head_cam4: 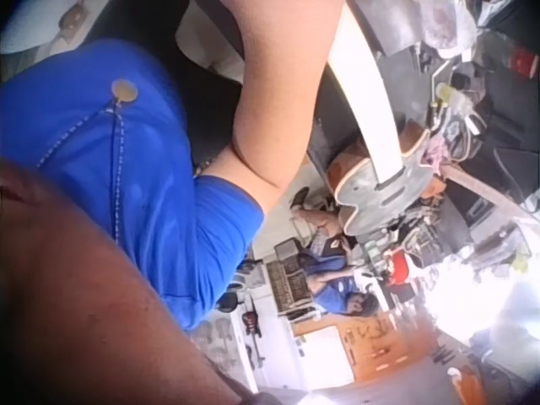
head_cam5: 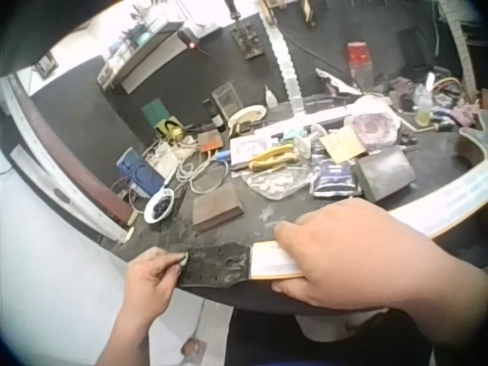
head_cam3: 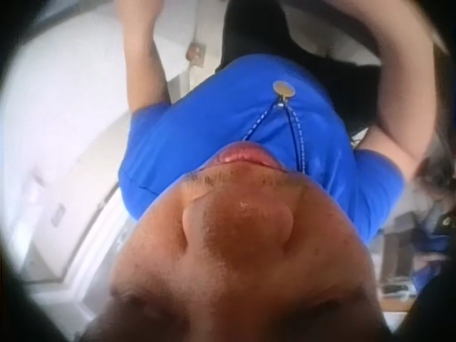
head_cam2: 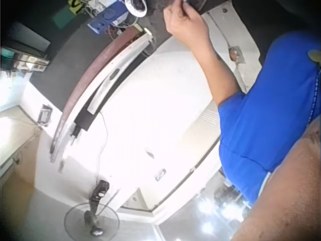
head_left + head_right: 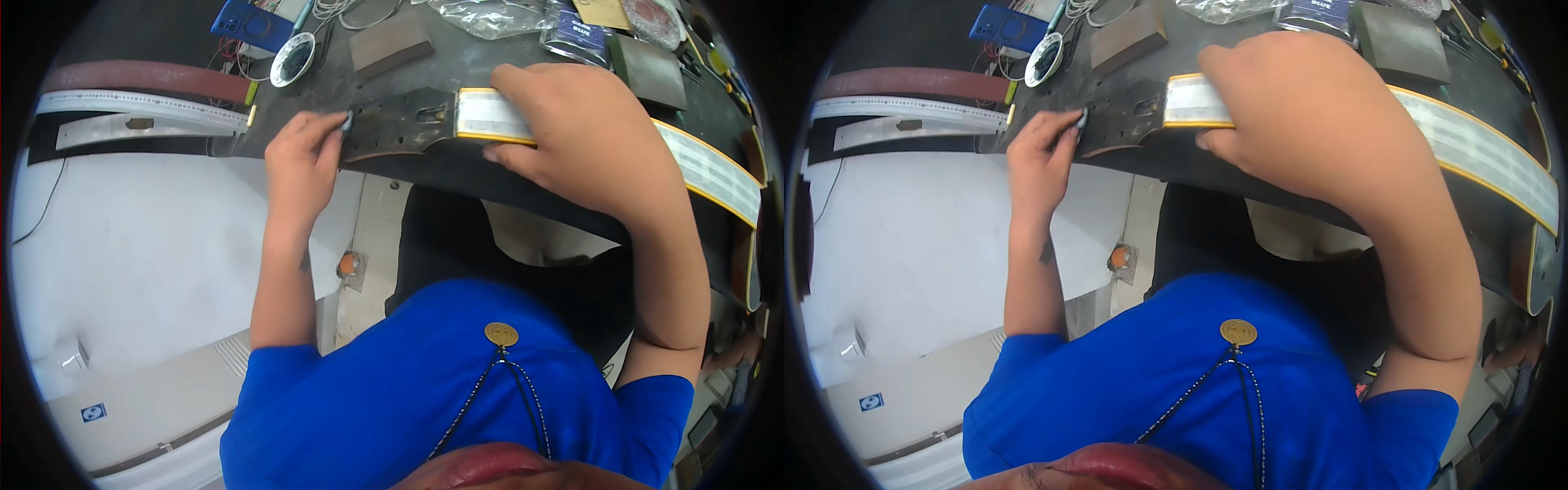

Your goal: The person sands the wooden headstock of a guitar using a sanding block, applying pressure to smooth the surface and edges.

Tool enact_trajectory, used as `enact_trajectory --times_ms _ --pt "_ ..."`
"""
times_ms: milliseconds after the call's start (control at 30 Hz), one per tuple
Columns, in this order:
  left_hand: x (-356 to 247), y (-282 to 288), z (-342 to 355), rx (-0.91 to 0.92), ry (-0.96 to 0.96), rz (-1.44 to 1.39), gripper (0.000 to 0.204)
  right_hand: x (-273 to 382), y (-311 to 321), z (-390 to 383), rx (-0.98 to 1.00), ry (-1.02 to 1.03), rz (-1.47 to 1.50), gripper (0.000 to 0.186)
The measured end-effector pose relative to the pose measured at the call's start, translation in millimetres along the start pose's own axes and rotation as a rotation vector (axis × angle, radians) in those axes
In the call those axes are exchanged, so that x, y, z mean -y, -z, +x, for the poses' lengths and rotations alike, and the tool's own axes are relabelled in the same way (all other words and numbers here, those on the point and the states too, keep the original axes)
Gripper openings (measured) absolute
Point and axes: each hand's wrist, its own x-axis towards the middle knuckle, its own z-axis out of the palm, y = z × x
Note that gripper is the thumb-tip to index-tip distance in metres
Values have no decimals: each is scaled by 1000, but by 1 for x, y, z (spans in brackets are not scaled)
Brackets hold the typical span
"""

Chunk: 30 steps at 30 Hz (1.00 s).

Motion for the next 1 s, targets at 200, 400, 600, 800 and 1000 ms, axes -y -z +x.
enact_trajectory --times_ms 200,400,600,800,1000 --pt "16 31 -10 88 28 -28 21 4 0 0 -10 8 -27 49" --pt "9 0 -13 -40 -22 -14 22 9 4 5 20 -31 -13 39" --pt "10 32 -17 76 45 -104 20 8 5 3 28 -21 -26 48" --pt "-8 -11 -3 -121 -175 13 26 5 8 5 96 -57 -6 48" --pt "9 23 -20 54 -176 -133 28 13 9 7 36 -29 -37 43"
